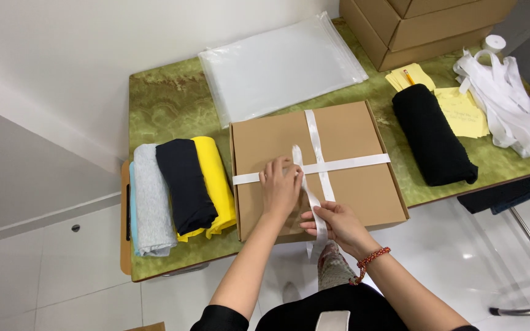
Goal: The person folds a black garment on a table and places it into a clear plastic bag. They then put the bagged garment into a cardboard box, close the box, and secure it by tying a white ribbon around it in a cross pattern.
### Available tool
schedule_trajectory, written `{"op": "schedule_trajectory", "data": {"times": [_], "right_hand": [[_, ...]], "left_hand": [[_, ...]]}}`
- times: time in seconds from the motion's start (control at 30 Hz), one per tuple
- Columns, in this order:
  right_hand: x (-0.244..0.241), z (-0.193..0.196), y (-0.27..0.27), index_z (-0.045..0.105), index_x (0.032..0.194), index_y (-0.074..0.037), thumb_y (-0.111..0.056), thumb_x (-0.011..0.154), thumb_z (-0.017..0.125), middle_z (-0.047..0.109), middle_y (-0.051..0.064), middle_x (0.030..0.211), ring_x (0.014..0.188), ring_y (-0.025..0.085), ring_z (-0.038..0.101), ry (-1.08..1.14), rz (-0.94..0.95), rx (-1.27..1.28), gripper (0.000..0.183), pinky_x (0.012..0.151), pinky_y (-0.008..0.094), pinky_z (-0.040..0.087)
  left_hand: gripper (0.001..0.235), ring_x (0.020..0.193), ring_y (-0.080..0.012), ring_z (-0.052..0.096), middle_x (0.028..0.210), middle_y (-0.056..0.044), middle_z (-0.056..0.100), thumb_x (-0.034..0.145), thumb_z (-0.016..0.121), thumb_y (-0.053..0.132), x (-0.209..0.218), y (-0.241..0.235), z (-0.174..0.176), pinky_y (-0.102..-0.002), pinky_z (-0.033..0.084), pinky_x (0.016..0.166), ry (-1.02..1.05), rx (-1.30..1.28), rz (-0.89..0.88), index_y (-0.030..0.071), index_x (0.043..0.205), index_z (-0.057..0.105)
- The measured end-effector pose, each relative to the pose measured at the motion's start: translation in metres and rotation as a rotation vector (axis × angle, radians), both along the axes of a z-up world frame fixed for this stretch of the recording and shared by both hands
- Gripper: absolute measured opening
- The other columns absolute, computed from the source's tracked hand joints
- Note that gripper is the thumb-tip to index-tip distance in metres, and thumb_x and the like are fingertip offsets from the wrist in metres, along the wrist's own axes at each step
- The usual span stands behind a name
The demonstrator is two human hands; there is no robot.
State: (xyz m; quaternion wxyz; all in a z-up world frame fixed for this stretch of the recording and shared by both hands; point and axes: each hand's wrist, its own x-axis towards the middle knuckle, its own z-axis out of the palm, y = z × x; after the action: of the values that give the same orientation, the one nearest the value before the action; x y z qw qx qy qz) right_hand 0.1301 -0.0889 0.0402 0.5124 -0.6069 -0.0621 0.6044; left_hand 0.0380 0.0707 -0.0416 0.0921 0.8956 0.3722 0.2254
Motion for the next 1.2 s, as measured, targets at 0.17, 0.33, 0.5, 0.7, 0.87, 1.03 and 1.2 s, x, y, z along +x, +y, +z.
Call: {"op": "schedule_trajectory", "data": {"times": [0.17,0.33,0.5,0.7,0.87,1.03,1.2], "right_hand": [[0.004,-0.004,0.012,0.05,0.143,0.015,-0.011,0.106,0.06,0.077,0.028,0.119,0.095,0.034,0.08,-0.005,0.008,-0.041,0.047,0.081,0.045,0.067],[0.012,-0.009,0.023,0.049,0.145,0.01,-0.014,0.106,0.061,0.077,0.029,0.119,0.096,0.038,0.08,-0.032,0.006,-0.029,0.048,0.083,0.048,0.068],[0.035,-0.036,0.037,0.052,0.141,0.002,-0.013,0.101,0.069,0.079,0.026,0.11,0.085,0.038,0.081,-0.193,0.067,0.0,0.046,0.073,0.046,0.069],[0.08,-0.033,0.081,0.068,0.132,-0.01,-0.028,0.089,0.085,0.081,0.016,0.099,0.086,0.031,0.08,-0.749,0.223,-0.011,0.05,0.079,0.043,0.066],[0.104,0.004,0.143,0.083,0.119,-0.022,-0.045,0.084,0.087,0.084,0.0,0.107,0.11,0.034,0.075,-1.007,0.509,-0.098,0.042,0.1,0.049,0.058],[0.162,-0.049,0.237,0.075,0.11,0.007,-0.007,0.102,0.067,0.073,0.023,0.08,0.056,0.03,0.075,-0.653,0.289,0.228,0.018,0.056,0.043,0.066],[0.167,0.017,0.286,0.07,0.107,0.007,-0.012,0.103,0.072,0.07,0.016,0.094,0.067,0.025,0.078,-0.523,0.119,0.328,0.019,0.064,0.034,0.072]], "left_hand": [[0.035,0.117,-0.0258,0.06,0.118,0.0,0.057,0.094,0.077,0.041,0.023,0.039,-0.025,-0.047,0.046,0.094,-0.067,-0.205,0.201,0.026,0.123,0.064],[0.053,0.127,-0.0321,0.053,0.133,-0.003,0.051,0.083,0.088,0.042,0.038,0.05,0.0,-0.052,0.044,0.103,-0.003,-0.399,0.201,0.021,0.126,0.064],[0.025,0.121,-0.0297,0.052,0.121,0.001,0.052,0.084,0.088,0.038,0.053,0.061,0.0,-0.049,0.042,0.1,-0.038,-0.453,0.22,0.022,0.1,0.075],[0.016,0.111,-0.0289,0.07,0.106,-0.001,0.072,0.095,0.079,0.039,0.066,0.09,0.026,-0.045,0.049,0.095,-0.202,-0.664,0.204,0.026,0.104,0.076],[0.016,0.097,-0.0312,0.08,0.105,-0.002,0.082,0.096,0.077,0.035,0.082,0.113,0.088,-0.041,0.059,0.083,-0.391,-0.74,0.157,0.026,0.108,0.072],[0.075,0.069,-0.0175,0.076,0.119,-0.01,0.075,0.086,0.089,0.043,0.089,0.151,0.044,-0.028,0.059,0.054,-0.432,-0.859,0.128,0.013,0.144,0.051],[0.047,0.057,-0.0172,0.071,0.091,-0.012,0.075,0.088,0.084,0.018,0.075,0.139,0.015,-0.026,0.052,0.037,-0.353,-1.285,-0.024,-0.005,0.124,0.067]]}}
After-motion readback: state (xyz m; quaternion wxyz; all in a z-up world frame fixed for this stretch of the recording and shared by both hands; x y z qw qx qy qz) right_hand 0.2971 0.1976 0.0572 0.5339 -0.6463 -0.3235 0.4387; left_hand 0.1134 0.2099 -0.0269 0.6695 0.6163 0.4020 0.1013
